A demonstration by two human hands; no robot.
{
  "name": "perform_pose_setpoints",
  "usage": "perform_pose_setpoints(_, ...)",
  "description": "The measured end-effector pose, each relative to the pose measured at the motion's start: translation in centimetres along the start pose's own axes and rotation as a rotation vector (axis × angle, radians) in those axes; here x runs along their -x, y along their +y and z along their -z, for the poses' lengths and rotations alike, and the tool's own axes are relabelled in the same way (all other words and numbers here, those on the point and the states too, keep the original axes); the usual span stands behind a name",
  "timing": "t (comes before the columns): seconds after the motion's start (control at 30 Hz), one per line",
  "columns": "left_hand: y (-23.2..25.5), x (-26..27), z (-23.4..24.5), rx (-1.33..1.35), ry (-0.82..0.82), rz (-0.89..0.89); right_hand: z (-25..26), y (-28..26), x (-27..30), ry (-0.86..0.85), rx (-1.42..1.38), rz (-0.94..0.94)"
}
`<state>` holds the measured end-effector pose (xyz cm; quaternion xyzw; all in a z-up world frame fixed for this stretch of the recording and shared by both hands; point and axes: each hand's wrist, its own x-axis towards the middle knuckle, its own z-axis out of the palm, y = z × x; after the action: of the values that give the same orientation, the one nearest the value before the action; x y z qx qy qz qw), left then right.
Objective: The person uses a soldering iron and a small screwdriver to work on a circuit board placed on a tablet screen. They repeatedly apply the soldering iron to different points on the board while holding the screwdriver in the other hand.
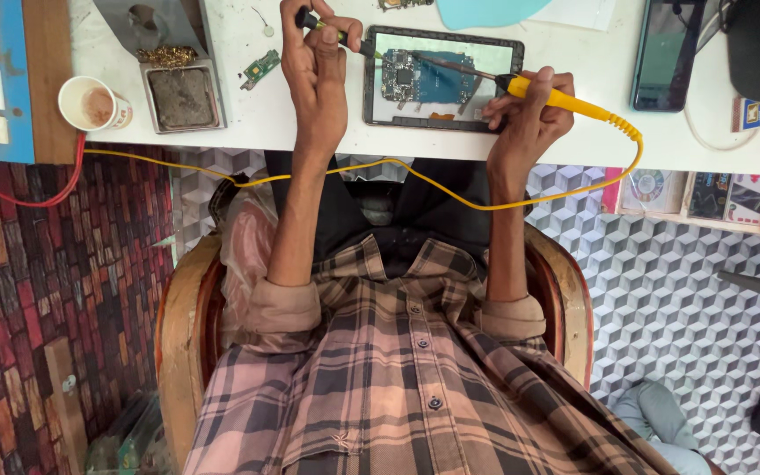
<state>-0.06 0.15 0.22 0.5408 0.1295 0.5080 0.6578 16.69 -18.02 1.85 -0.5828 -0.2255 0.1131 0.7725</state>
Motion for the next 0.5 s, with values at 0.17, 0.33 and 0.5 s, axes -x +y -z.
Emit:
perform_pose_setpoints(0.17, 0.10, -0.19, 0.08, -0.032, 0.024, 0.050, -0.03, -0.05, -0.18, 0.005, -0.025, -0.028)
perform_pose_setpoints(0.33, 0.01, -0.11, -0.01, -0.020, -0.002, 0.012, -0.01, -0.02, -0.25, -0.015, -0.001, -0.017)
perform_pose_setpoints(0.5, -0.05, -0.13, -0.01, -0.049, 0.006, 0.007, -0.09, -0.08, -0.04, -0.005, -0.007, 0.000)
